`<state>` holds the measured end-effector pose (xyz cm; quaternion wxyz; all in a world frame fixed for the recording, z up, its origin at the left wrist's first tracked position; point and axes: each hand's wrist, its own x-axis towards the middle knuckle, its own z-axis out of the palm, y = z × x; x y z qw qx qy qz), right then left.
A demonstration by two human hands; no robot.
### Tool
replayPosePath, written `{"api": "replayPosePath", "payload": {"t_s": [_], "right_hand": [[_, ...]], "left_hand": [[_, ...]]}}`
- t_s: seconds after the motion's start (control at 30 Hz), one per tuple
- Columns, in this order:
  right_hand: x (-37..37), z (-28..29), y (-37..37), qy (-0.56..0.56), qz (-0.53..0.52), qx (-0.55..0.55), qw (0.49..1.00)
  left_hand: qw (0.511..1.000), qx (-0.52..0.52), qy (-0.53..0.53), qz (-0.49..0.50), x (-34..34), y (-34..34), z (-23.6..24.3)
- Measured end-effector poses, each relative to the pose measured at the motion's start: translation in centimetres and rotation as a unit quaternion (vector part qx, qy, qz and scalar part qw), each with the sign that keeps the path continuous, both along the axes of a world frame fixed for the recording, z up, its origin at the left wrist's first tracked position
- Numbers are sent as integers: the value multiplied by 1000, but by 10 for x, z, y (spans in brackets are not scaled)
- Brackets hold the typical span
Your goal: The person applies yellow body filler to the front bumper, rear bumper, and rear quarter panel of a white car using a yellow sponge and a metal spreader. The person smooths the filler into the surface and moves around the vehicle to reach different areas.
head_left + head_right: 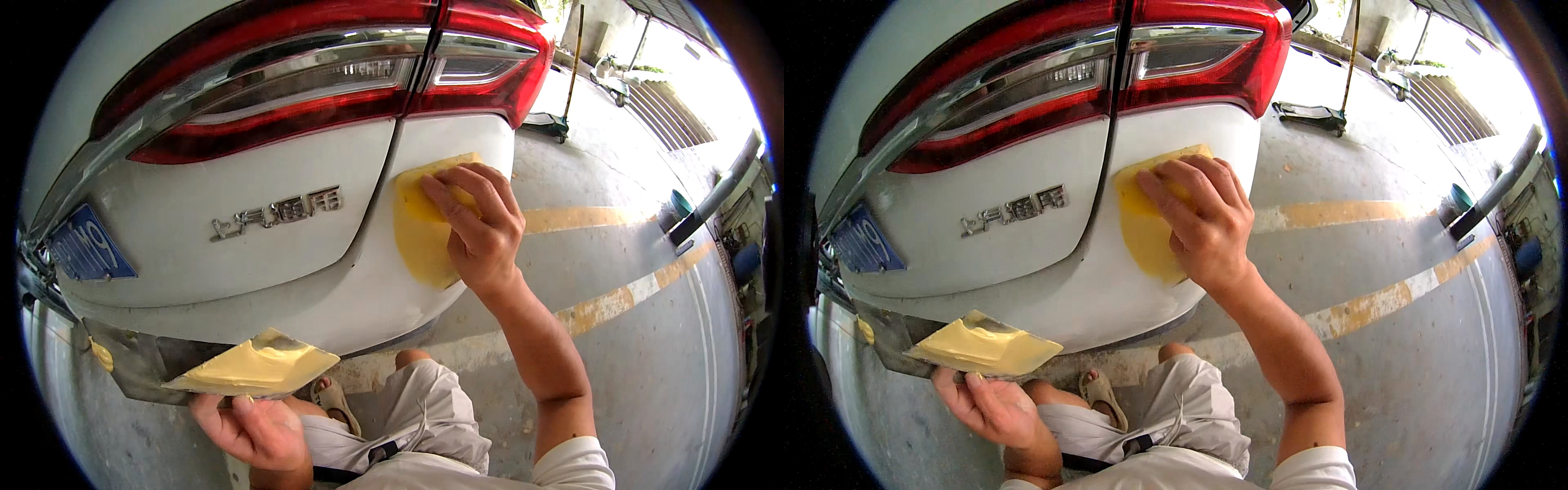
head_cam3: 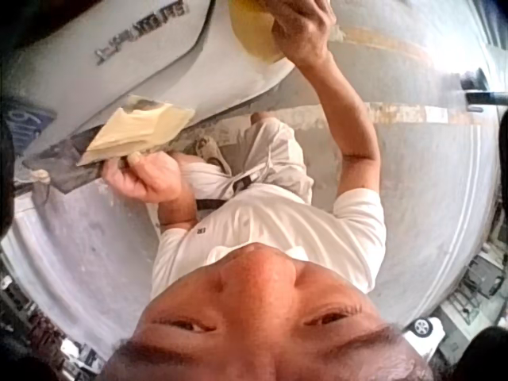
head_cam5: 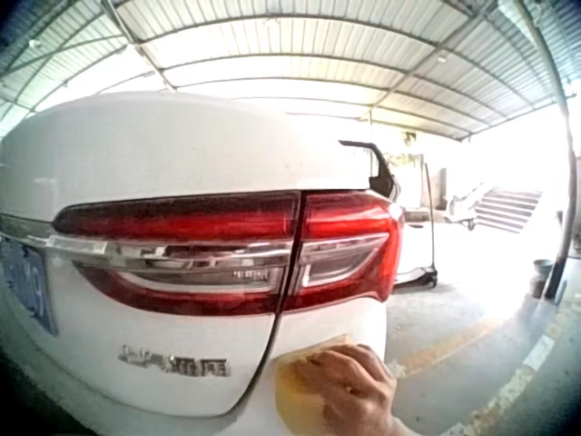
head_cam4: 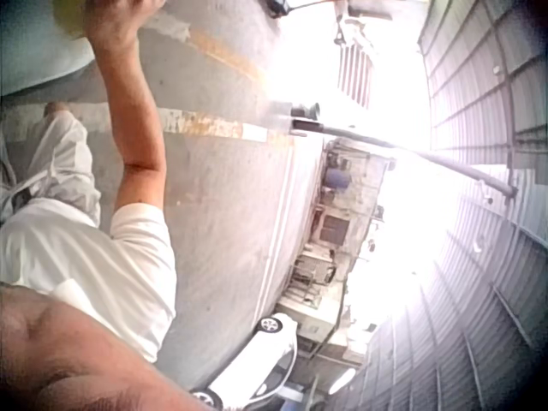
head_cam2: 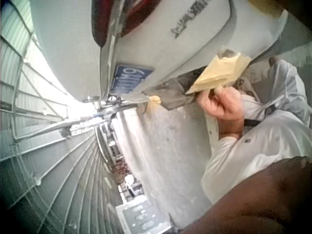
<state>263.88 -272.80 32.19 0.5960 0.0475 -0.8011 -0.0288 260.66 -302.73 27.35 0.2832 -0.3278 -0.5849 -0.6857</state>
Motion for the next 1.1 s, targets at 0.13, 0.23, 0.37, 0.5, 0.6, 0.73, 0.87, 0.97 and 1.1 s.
{"api": "replayPosePath", "payload": {"t_s": [0.13, 0.23, 0.37, 0.5, 0.6, 0.73, 0.87, 0.97, 1.1], "right_hand": [[2, -1, -1, -6, -10, -3, 1000], [4, 0, -4, -22, -27, -11, 999], [19, 4, -16, -99, -42, -42, 993], [43, -1, -35, -188, -25, -84, 978], [65, -9, -38, -236, -23, -66, 969], [85, -22, -38, -252, 2, -66, 965], [75, 6, -9, -159, 9, -52, 986], [41, 6, 28, -55, -15, 5, 998], [16, 2, 39, 8, -13, 25, 1000]], "left_hand": [[1000, 15, -11, 4, 0, 8, -1], [1000, 11, -14, 18, -3, 7, -6], [999, 8, -34, 19, -4, 5, -8], [999, 25, -37, 6, -4, 7, -2], [999, 13, -32, 9, -8, 5, -5], [999, 4, -35, 11, -10, -1, -7], [1000, 15, -25, 9, -8, 1, -1], [999, 24, -41, 11, -2, 7, -5], [999, 20, -42, 2, -1, 2, -6]]}}
